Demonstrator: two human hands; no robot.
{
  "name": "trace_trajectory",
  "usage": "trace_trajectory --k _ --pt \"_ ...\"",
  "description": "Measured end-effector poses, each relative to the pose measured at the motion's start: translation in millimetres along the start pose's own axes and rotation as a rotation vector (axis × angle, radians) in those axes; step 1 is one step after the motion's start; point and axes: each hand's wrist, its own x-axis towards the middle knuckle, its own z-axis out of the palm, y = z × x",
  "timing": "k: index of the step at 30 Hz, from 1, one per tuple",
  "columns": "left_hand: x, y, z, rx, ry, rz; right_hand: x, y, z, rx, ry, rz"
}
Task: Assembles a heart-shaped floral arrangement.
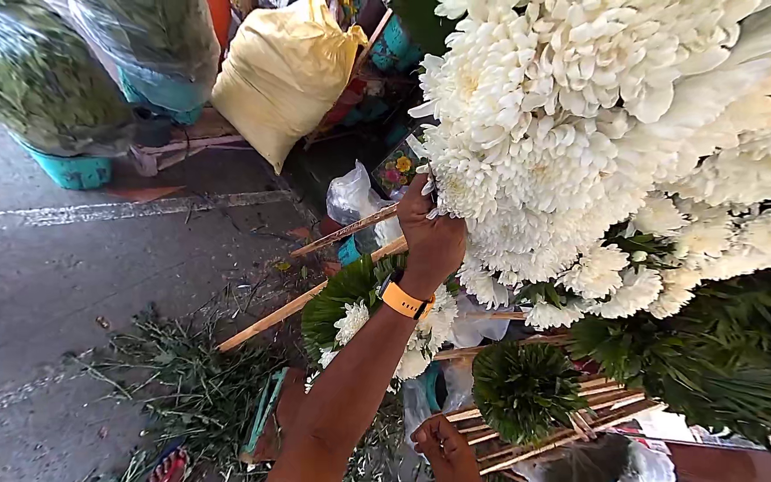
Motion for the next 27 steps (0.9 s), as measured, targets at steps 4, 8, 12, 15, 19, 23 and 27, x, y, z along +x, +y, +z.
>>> trace_trajectory --k 4,8,12,15,19,23,27 --pt "-5 -4 -2 0.036 -0.076 -0.031 0 3 2 -0.012 -0.026 0.005" --pt "-4 7 -2 0.144 -0.15 -0.125 -1 -2 3 -0.012 -0.021 0.001" --pt "5 2 2 0.173 -0.138 -0.091 -4 -7 3 -0.012 -0.026 -0.021" --pt "10 -4 6 0.175 -0.126 -0.054 -5 -11 3 -0.011 -0.023 -0.04" --pt "10 17 -9 0.315 -0.261 -0.202 -11 -14 2 -0.014 -0.028 -0.044" --pt "-7 33 -37 0.485 -0.129 -0.345 -13 -17 1 -0.041 -0.032 -0.058" --pt "-19 33 -42 0.462 -0.1 -0.213 3 -31 4 -0.099 -0.066 -0.128"
